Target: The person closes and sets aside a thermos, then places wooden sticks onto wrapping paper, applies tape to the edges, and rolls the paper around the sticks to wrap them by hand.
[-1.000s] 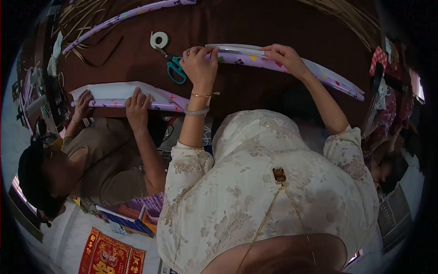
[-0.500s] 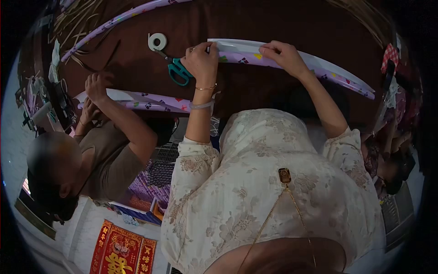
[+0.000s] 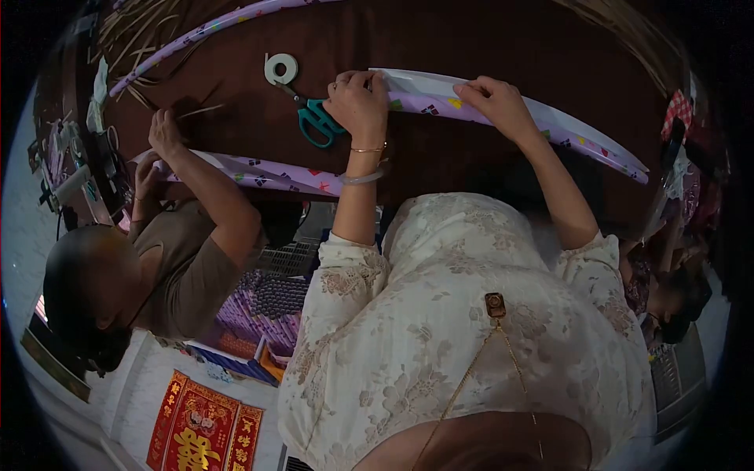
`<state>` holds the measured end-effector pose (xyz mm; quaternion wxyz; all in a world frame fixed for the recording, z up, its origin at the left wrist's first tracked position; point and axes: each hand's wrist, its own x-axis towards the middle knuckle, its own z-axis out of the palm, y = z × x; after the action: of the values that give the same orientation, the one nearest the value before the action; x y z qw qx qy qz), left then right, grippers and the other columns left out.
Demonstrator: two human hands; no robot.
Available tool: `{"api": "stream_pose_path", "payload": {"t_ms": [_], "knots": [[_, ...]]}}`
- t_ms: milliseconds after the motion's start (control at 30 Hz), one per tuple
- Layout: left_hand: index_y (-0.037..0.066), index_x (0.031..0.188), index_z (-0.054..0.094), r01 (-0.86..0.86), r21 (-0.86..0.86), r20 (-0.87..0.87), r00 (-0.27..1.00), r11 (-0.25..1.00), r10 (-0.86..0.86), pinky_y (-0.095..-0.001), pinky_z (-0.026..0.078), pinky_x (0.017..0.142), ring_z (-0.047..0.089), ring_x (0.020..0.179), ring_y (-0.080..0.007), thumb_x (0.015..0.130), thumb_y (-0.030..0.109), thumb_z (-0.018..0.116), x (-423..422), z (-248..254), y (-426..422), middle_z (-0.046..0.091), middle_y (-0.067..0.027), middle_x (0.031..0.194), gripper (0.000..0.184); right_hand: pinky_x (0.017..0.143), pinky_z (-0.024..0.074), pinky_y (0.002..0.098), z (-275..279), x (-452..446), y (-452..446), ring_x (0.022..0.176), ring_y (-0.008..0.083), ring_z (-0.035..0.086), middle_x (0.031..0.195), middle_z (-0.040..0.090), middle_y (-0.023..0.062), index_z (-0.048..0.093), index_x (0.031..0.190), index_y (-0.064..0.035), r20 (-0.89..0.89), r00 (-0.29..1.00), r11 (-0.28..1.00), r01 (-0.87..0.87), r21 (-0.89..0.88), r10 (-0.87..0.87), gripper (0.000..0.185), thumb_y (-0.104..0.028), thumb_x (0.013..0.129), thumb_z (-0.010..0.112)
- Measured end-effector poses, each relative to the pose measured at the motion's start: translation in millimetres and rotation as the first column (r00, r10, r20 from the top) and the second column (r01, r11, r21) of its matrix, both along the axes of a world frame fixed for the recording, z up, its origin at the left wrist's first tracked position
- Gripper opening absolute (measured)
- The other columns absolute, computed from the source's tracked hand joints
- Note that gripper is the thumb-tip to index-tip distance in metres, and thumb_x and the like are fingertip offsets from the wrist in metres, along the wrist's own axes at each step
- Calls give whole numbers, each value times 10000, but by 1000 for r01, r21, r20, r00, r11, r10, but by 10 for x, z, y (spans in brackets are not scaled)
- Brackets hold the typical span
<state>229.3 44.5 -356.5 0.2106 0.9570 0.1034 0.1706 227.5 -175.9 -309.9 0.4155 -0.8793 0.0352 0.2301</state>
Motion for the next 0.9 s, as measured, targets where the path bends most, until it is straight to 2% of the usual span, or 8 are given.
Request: {"api": "stream_pose_path", "payload": {"t_ms": [33,333,367,433,533,900], "knots": [[114,720,683,-2,0,-1,1000,1000,2,-367,375,643,555,793,-238,687,237,674,-4,-5,-2,644,-30,831,127,587,435,295,-16,-17,5,607,175,559,635,590,92,636,748,5,80,996,999,29,36,-32,507,-501,770,609],[112,709,680,-23,-13,0,1000,1000,23,-370,381,630,556,787,-235,671,214,665,29,-43,-6,636,-31,811,109,532,412,288,-4,45,15,544,159,526,573,553,78,612,693,5,9,999,999,35,18,-35,525,-515,769,600],[112,707,678,-20,-23,11,1000,1000,20,-371,381,630,557,786,-234,669,209,663,34,-45,-8,635,-33,807,105,532,412,288,2,60,17,544,159,526,573,553,78,612,693,5,10,999,999,33,20,-33,525,-515,769,600],[112,704,677,-17,-34,24,1000,999,18,-373,381,630,557,784,-233,667,205,661,40,-40,-8,634,-34,802,101,568,406,250,18,91,15,616,116,535,663,596,57,647,798,-15,-95,995,996,-19,-86,11,453,-463,808,579],[108,706,671,-20,-30,-13,1000,999,19,-373,377,638,554,783,-233,674,207,660,34,-17,-31,631,-36,806,104,565,403,250,59,113,0,607,115,529,649,586,56,644,783,-15,-139,990,995,-18,-101,4,455,-464,806,581],[100,706,651,-14,-53,-32,999,998,13,-373,373,637,546,786,-240,671,221,671,24,-23,-39,616,-33,817,128,583,411,254,45,100,7,628,118,539,661,594,59,648,803,-5,-127,992,998,19,-57,-26,459,-459,800,586]]}}
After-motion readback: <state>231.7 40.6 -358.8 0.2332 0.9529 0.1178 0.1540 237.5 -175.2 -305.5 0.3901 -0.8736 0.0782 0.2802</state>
